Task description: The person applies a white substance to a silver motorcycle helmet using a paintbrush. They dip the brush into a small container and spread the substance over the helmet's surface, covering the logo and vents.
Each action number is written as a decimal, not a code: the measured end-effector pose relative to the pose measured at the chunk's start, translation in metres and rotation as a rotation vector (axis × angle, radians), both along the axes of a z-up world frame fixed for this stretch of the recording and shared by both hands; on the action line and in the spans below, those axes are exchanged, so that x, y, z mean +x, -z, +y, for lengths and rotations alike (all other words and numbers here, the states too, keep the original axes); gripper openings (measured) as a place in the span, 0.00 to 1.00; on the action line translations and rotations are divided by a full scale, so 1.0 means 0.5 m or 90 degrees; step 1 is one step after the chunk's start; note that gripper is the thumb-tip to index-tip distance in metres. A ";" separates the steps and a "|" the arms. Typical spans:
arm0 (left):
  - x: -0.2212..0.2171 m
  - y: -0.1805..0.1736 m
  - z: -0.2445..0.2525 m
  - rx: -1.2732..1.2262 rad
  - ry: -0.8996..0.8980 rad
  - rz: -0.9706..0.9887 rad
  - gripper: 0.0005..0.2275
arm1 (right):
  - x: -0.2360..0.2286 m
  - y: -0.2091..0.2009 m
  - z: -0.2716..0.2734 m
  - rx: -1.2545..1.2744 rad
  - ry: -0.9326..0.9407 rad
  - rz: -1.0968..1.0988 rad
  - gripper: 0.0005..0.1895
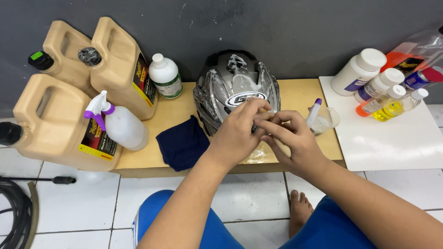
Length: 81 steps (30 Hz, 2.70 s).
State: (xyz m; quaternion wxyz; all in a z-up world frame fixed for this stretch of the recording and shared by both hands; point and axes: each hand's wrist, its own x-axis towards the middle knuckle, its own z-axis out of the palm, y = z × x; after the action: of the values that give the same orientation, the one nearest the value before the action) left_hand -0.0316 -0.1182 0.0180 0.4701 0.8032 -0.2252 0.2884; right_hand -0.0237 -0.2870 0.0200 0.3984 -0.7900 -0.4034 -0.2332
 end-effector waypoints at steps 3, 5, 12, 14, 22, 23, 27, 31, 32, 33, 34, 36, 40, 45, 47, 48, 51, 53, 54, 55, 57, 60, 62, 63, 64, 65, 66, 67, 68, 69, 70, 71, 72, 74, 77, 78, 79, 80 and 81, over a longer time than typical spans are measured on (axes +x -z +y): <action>-0.017 -0.071 0.039 -0.032 0.096 0.162 0.25 | 0.031 -0.005 -0.016 -0.008 -0.003 -0.020 0.15; -0.011 -0.059 0.097 -0.026 0.024 0.133 0.23 | 0.049 -0.025 -0.033 0.012 0.029 -0.015 0.11; -0.034 -0.100 0.250 0.155 -0.169 0.762 0.27 | 0.044 -0.027 -0.038 0.172 -0.012 0.258 0.05; -0.038 -0.121 0.239 0.166 -0.119 0.832 0.30 | 0.052 -0.030 -0.028 0.187 -0.011 0.274 0.05; 0.009 -0.034 0.207 0.077 0.093 0.916 0.41 | 0.067 -0.039 -0.035 0.295 0.071 0.402 0.10; 0.013 -0.032 0.207 0.064 0.085 0.924 0.41 | 0.064 -0.031 -0.028 0.294 0.045 0.436 0.09; 0.026 -0.008 0.209 0.011 0.093 0.943 0.42 | 0.067 -0.025 -0.014 0.317 0.026 0.441 0.10; 0.039 0.013 0.216 -0.027 0.126 0.971 0.45 | 0.081 -0.048 -0.044 0.297 0.054 0.423 0.10; 0.039 0.020 0.217 -0.037 0.144 0.973 0.43 | 0.072 -0.054 -0.044 0.283 0.045 0.445 0.10; 0.039 0.027 0.217 -0.048 0.162 0.974 0.42 | 0.065 -0.060 -0.044 0.268 0.035 0.466 0.10; 0.043 0.041 0.221 -0.044 0.164 0.975 0.42 | 0.061 -0.055 -0.041 0.271 0.038 0.466 0.10; 0.051 0.070 0.227 -0.047 0.185 0.977 0.40 | 0.056 -0.041 -0.038 0.256 0.007 0.468 0.08; 0.054 0.066 0.223 -0.040 0.182 0.975 0.38 | 0.073 -0.037 -0.072 0.207 0.047 0.371 0.08; 0.043 0.042 0.216 -0.027 0.148 0.967 0.33 | 0.055 -0.043 -0.071 0.263 -0.001 0.483 0.08; 0.042 0.041 0.214 -0.022 0.140 0.968 0.32 | 0.053 -0.039 -0.063 0.256 -0.003 0.472 0.08; 0.038 0.041 0.215 -0.023 0.130 0.966 0.31 | 0.054 -0.038 -0.056 0.246 -0.008 0.460 0.07; 0.001 0.014 0.187 -0.151 0.080 0.926 0.35 | 0.074 -0.037 -0.087 0.158 0.038 0.367 0.07; -0.013 0.065 0.187 -0.210 0.066 0.899 0.36 | 0.075 -0.048 -0.096 0.177 0.012 0.417 0.08; -0.015 0.090 0.186 -0.259 0.065 0.874 0.37 | 0.072 -0.053 -0.103 0.199 0.000 0.465 0.09; -0.011 0.085 0.186 -0.255 0.066 0.876 0.37 | 0.071 -0.053 -0.096 0.203 0.002 0.466 0.09; -0.012 0.075 0.187 -0.268 0.062 0.865 0.36 | 0.062 -0.052 -0.079 0.223 -0.054 0.487 0.09; -0.012 0.060 0.191 -0.235 0.056 0.884 0.36 | 0.062 -0.054 -0.059 0.205 -0.030 0.444 0.08; -0.009 0.050 0.190 -0.226 0.069 0.887 0.36 | 0.072 -0.046 -0.080 0.209 0.004 0.432 0.08; -0.006 0.045 0.190 -0.222 0.076 0.887 0.36 | 0.079 -0.043 -0.089 0.211 0.032 0.420 0.09; -0.008 0.042 0.192 -0.219 0.080 0.889 0.36 | 0.070 -0.044 -0.093 0.213 0.037 0.420 0.09; -0.009 0.038 0.193 -0.210 0.084 0.893 0.36 | 0.062 -0.045 -0.096 0.218 0.032 0.439 0.09; -0.007 0.033 0.193 -0.200 0.088 0.895 0.36 | 0.056 -0.048 -0.100 0.224 0.027 0.455 0.09; -0.002 0.036 0.195 -0.195 0.093 0.895 0.36 | 0.049 -0.045 -0.092 0.227 0.033 0.452 0.09; -0.002 0.039 0.197 -0.190 0.098 0.898 0.36 | 0.040 -0.042 -0.083 0.238 0.016 0.475 0.09; -0.002 0.042 0.198 -0.184 0.102 0.900 0.36 | 0.031 -0.038 -0.074 0.250 -0.002 0.497 0.08; -0.006 0.042 0.198 -0.179 0.106 0.899 0.36 | 0.026 -0.038 -0.073 0.253 0.002 0.494 0.08; -0.010 0.041 0.199 -0.196 0.107 0.901 0.37 | 0.021 -0.039 -0.073 0.236 0.010 0.491 0.08; -0.011 0.038 0.198 -0.214 0.108 0.900 0.37 | 0.021 -0.043 -0.072 0.218 0.016 0.485 0.08; 0.001 0.049 0.207 -0.227 0.116 0.899 0.36 | 0.040 -0.038 -0.092 0.209 0.050 0.458 0.08; 0.010 0.049 0.214 -0.253 0.128 0.906 0.33 | 0.054 -0.027 -0.108 0.216 0.083 0.427 0.09; 0.008 0.048 0.216 -0.265 0.131 0.912 0.33 | 0.054 -0.020 -0.111 0.233 0.082 0.419 0.09; 0.006 0.054 0.215 -0.264 0.132 0.914 0.33 | 0.046 -0.022 -0.101 0.234 0.083 0.421 0.09; 0.006 0.059 0.216 -0.297 0.132 0.914 0.35 | 0.041 -0.026 -0.090 0.251 0.070 0.419 0.09; 0.006 0.064 0.216 -0.331 0.133 0.914 0.38 | 0.036 -0.030 -0.079 0.268 0.058 0.417 0.09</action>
State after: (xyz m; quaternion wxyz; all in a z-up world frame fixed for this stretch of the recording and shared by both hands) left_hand -0.0284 -0.0100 -0.0139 0.6991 0.6319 0.1357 -0.3059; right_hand -0.0057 -0.3265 0.0348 0.6487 -0.7408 -0.1625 -0.0635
